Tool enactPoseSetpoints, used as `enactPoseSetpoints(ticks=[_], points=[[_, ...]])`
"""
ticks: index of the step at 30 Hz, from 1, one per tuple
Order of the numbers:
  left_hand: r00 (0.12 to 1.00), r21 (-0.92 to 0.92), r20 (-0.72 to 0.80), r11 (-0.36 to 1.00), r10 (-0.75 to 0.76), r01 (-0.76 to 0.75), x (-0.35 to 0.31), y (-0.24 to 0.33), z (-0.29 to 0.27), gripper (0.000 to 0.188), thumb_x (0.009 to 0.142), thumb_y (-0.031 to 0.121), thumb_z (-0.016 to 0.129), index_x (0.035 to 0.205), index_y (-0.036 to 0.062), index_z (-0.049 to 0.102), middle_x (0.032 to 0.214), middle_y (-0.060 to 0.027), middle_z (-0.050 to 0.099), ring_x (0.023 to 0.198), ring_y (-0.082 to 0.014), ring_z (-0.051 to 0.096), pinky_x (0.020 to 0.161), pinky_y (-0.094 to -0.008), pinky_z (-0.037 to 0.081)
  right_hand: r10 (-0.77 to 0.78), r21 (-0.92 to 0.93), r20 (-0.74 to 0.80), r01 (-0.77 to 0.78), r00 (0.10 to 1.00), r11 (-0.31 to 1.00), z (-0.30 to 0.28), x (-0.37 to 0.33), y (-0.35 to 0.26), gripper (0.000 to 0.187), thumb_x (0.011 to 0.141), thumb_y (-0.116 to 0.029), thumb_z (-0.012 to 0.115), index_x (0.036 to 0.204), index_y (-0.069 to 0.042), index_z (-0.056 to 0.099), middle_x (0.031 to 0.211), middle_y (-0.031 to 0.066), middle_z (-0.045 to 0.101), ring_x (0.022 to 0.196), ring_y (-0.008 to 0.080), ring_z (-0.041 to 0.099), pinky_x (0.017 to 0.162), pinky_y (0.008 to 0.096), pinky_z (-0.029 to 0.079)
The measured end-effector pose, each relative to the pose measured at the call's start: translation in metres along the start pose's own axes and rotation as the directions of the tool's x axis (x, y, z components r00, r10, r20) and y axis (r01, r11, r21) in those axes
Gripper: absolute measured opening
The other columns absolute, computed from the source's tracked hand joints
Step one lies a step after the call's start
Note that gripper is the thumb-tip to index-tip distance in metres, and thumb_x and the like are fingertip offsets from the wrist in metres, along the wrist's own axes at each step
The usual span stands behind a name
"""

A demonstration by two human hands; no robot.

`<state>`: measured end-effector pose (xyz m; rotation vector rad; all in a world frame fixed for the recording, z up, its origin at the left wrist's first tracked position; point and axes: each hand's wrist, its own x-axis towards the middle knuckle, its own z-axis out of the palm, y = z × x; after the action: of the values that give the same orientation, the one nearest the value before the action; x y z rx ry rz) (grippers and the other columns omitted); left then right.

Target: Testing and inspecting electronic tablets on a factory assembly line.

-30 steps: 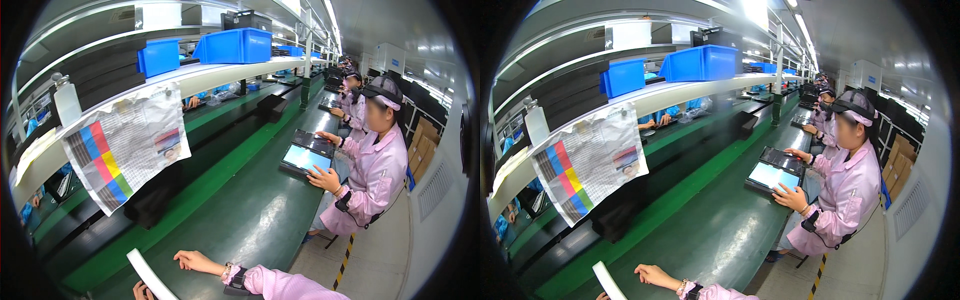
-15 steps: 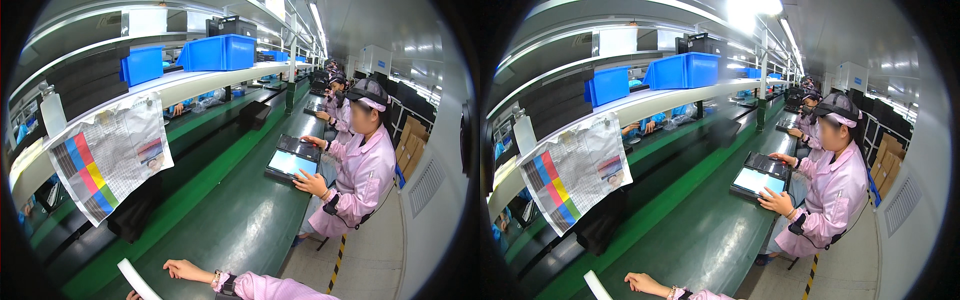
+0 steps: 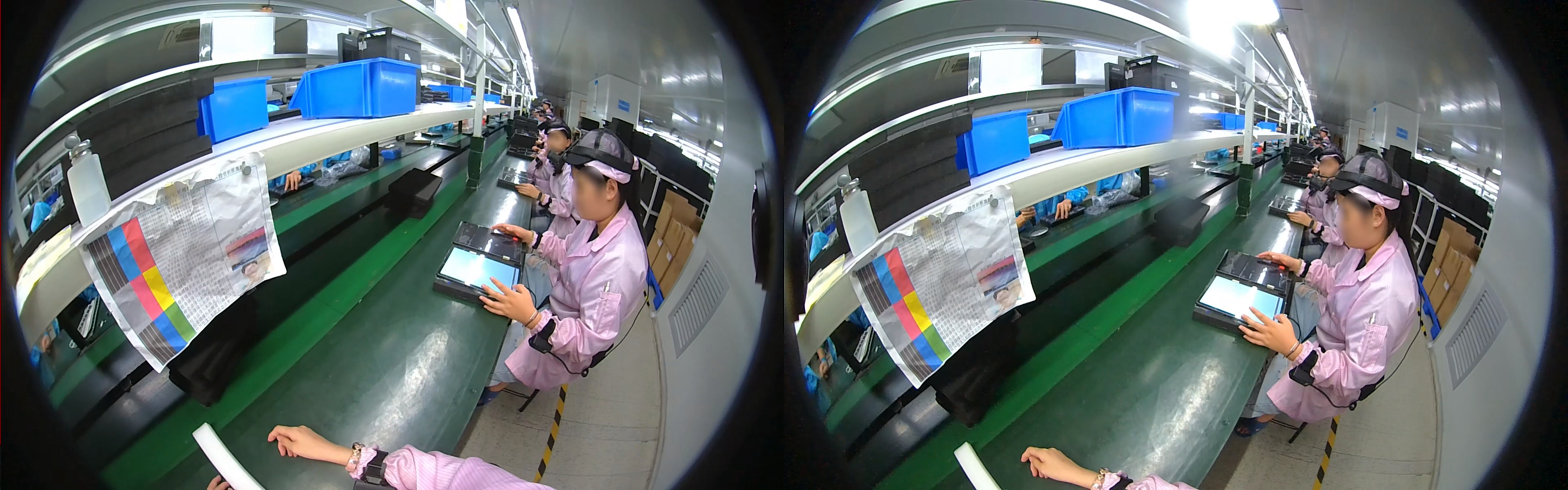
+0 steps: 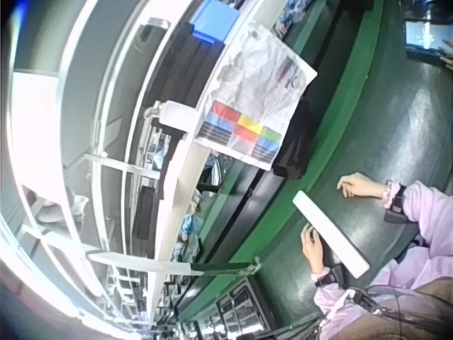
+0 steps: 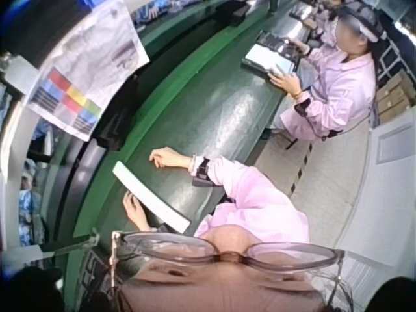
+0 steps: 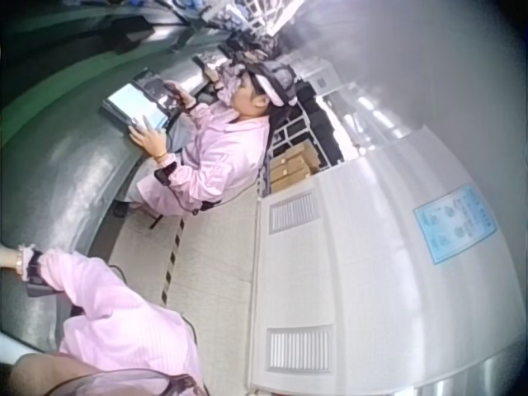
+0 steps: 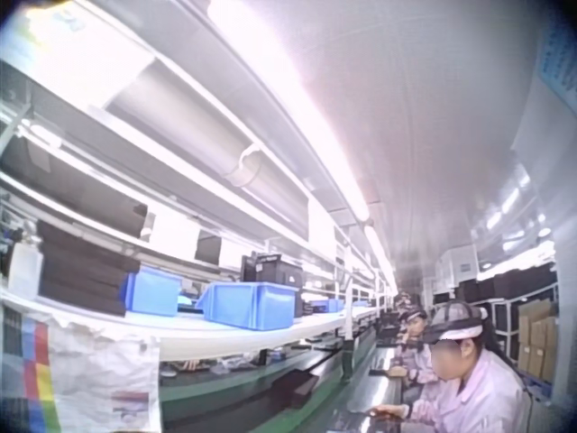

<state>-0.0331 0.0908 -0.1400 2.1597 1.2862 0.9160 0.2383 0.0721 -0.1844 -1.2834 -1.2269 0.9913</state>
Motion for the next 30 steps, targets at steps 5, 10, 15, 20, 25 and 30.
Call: enactPoseSetpoints(ticks=[5, 10, 15, 20, 25, 30], points=[[1.000, -0.009, 0.003, 1.000, -0.017, 0.017, 0.001, 0.005, -0.001, 0.020, 0.092, 0.014, 0.054, 0.107, 0.0022, 0.059, 0.121, -0.0127, 0.055, 0.110, -0.0287, 0.054, 0.090, -0.0345, 0.044, 0.084, 0.010, 0.062, -0.084, 0.995, 0.996, 0.000, -0.001, -0.003, 0.025, 0.098, -0.017, 0.038, 0.110, -0.006, 0.057, 0.072, 0.0026, 0.062, 0.058, 0.0111, 0.054, 0.057, 0.0259, 0.046], [1.000, 0.007, -0.011, 1.000, -0.009, 0.009, -0.001, 0.008, -0.003, 0.020, 0.092, 0.013, 0.053, 0.107, 0.0014, 0.059, 0.120, -0.0131, 0.056, 0.110, -0.0288, 0.054, 0.091, -0.0347, 0.044, 0.115, 0.006, 0.078, -0.116, 0.990, 0.993, 0.000, 0.000, -0.005, 0.026, 0.097, -0.017, 0.038, 0.111, -0.006, 0.057, 0.072, 0.0024, 0.062, 0.059, 0.0107, 0.053, 0.058, 0.0259, 0.046], [1.000, -0.013, -0.009, 1.000, 0.000, 0.000, 0.000, 0.010, -0.002, 0.019, 0.092, 0.012, 0.053, 0.106, 0.0015, 0.059, 0.120, -0.0119, 0.056, 0.108, -0.0275, 0.055, 0.088, -0.0324, 0.045, 0.017, -0.002, 0.013, -0.017, 1.000, 1.000, -0.001, -0.001, -0.005, 0.026, 0.097, -0.017, 0.039, 0.111, -0.006, 0.058, 0.073, 0.0027, 0.062, 0.060, 0.0112, 0.054, 0.058, 0.0261, 0.046], [1.000, 0.011, -0.016, 1.000, -0.017, 0.017, 0.001, 0.010, -0.003, 0.018, 0.092, 0.012, 0.053, 0.106, 0.0025, 0.060, 0.119, -0.0107, 0.057, 0.107, -0.0264, 0.056, 0.085, -0.0313, 0.045, 0.091, -0.013, 0.068, -0.091, 0.994, 0.996, 0.000, -0.001, -0.007, 0.026, 0.097, -0.017, 0.039, 0.111, -0.005, 0.057, 0.073, 0.0030, 0.062, 0.060, 0.0114, 0.054, 0.058, 0.0261, 0.046], [1.000, 0.014, -0.017, 1.000, 0.002, -0.001, 0.001, 0.007, -0.002, 0.019, 0.092, 0.012, 0.054, 0.107, 0.0024, 0.060, 0.120, -0.0113, 0.056, 0.108, -0.0278, 0.055, 0.087, -0.0332, 0.045, 0.091, -0.023, 0.065, -0.090, 0.994, 0.996, -0.001, -0.002, -0.008, 0.026, 0.097, -0.017, 0.039, 0.111, -0.005, 0.057, 0.073, 0.0030, 0.062, 0.060, 0.0114, 0.054, 0.058, 0.0260, 0.046], [1.000, -0.004, -0.016, 1.000, 0.004, -0.004, 0.001, 0.006, -0.002, 0.019, 0.092, 0.013, 0.054, 0.107, 0.0023, 0.060, 0.120, -0.0115, 0.056, 0.108, -0.0279, 0.055, 0.087, -0.0334, 0.045, 0.035, -0.008, 0.000, -0.035, 0.999, 0.999, -0.001, -0.002, -0.009, 0.026, 0.097, -0.017, 0.039, 0.111, -0.005, 0.058, 0.073, 0.0029, 0.062, 0.060, 0.0107, 0.054, 0.059, 0.0257, 0.046]])
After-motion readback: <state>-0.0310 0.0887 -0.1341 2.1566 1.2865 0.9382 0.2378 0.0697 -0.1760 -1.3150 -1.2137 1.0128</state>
